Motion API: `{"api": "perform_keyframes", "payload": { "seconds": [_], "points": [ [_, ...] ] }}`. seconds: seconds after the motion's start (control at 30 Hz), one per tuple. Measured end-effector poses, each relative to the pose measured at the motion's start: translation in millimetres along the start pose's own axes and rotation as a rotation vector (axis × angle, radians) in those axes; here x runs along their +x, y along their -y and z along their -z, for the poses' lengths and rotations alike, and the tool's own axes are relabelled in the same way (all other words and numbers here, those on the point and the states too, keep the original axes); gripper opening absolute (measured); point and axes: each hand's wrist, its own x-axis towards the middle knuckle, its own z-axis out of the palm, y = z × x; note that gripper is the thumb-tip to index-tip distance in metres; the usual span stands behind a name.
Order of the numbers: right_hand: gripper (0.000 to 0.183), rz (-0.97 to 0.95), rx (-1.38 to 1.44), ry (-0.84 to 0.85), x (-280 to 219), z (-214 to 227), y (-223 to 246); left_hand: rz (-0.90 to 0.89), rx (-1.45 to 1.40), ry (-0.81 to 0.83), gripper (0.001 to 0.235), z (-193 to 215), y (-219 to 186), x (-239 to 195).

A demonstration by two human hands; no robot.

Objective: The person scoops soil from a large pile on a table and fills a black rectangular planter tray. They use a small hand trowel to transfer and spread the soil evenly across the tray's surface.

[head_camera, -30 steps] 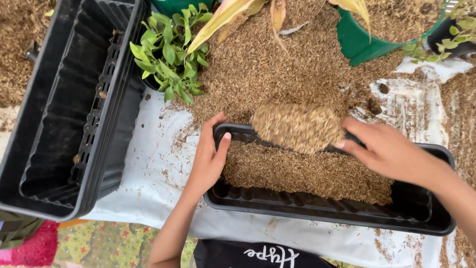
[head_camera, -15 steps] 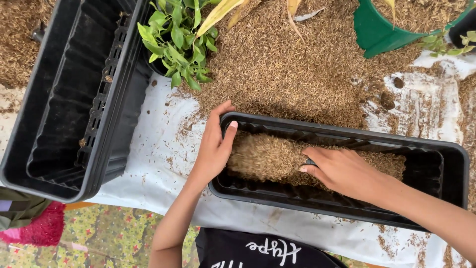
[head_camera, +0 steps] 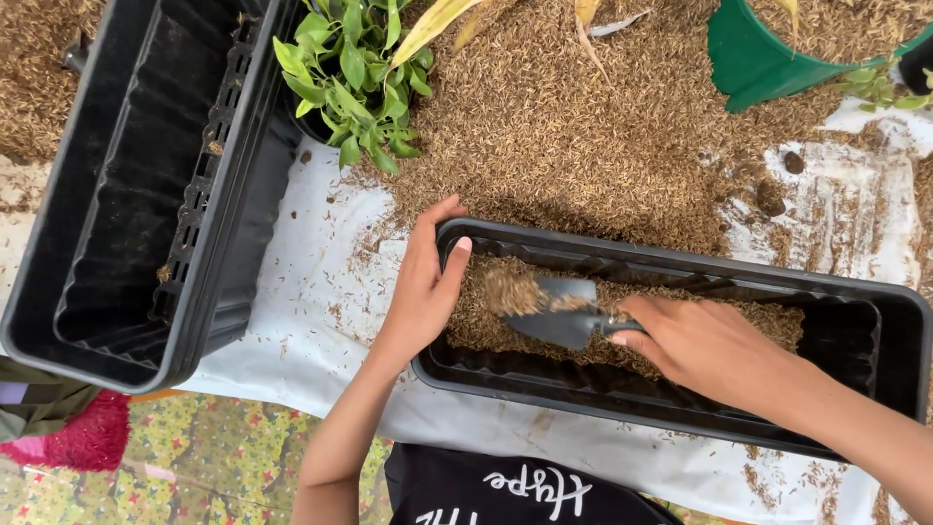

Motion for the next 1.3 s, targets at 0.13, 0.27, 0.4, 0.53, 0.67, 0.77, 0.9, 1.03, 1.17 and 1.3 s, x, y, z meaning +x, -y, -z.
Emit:
{"api": "perform_keyframes", "payload": {
  "seconds": [0.13, 0.27, 0.4, 0.53, 0.67, 0.77, 0.9, 1.03, 1.17, 1.3],
  "points": [
    [0.041, -0.013, -0.089, -0.200, -12, 13, 7, 0.005, 0.001, 0.000, 0.061, 0, -1, 1],
    [0.042, 0.040, -0.217, -0.430, -18, 13, 14, 0.004, -0.004, -0.003, 0.060, 0, 0, 1],
    [0.042, 0.125, -0.187, -0.443, -7, 0, 6, -0.006, -0.019, 0.002, 0.058, 1, 0, 0],
    [0.038, 0.238, -0.005, -0.471, -3, -5, -8, -0.005, -0.010, -0.001, 0.060, 1, -1, 0],
    [0.029, 0.389, 0.561, -0.428, -19, 8, -6, 0.021, -0.013, 0.003, 0.059, 2, -4, 0],
    [0.025, 0.459, 0.891, -0.357, -27, 13, 3, 0.008, -0.002, 0.000, 0.059, 2, -4, 0],
    [0.022, 0.501, 1.031, -0.317, -24, 3, 0, 0.002, -0.006, 0.012, 0.056, 2, -6, 0],
    [0.022, 0.534, 1.146, -0.326, -18, -8, -2, -0.008, -0.050, 0.016, 0.049, 5, -15, 1],
    [0.023, 0.495, 1.189, -0.336, -16, -8, 0, -0.024, -0.083, 0.014, 0.045, 5, -18, 1],
    [0.024, 0.489, 1.218, -0.332, -17, -6, 3, -0.028, -0.087, 0.015, 0.045, 4, -16, 0]
  ]
}}
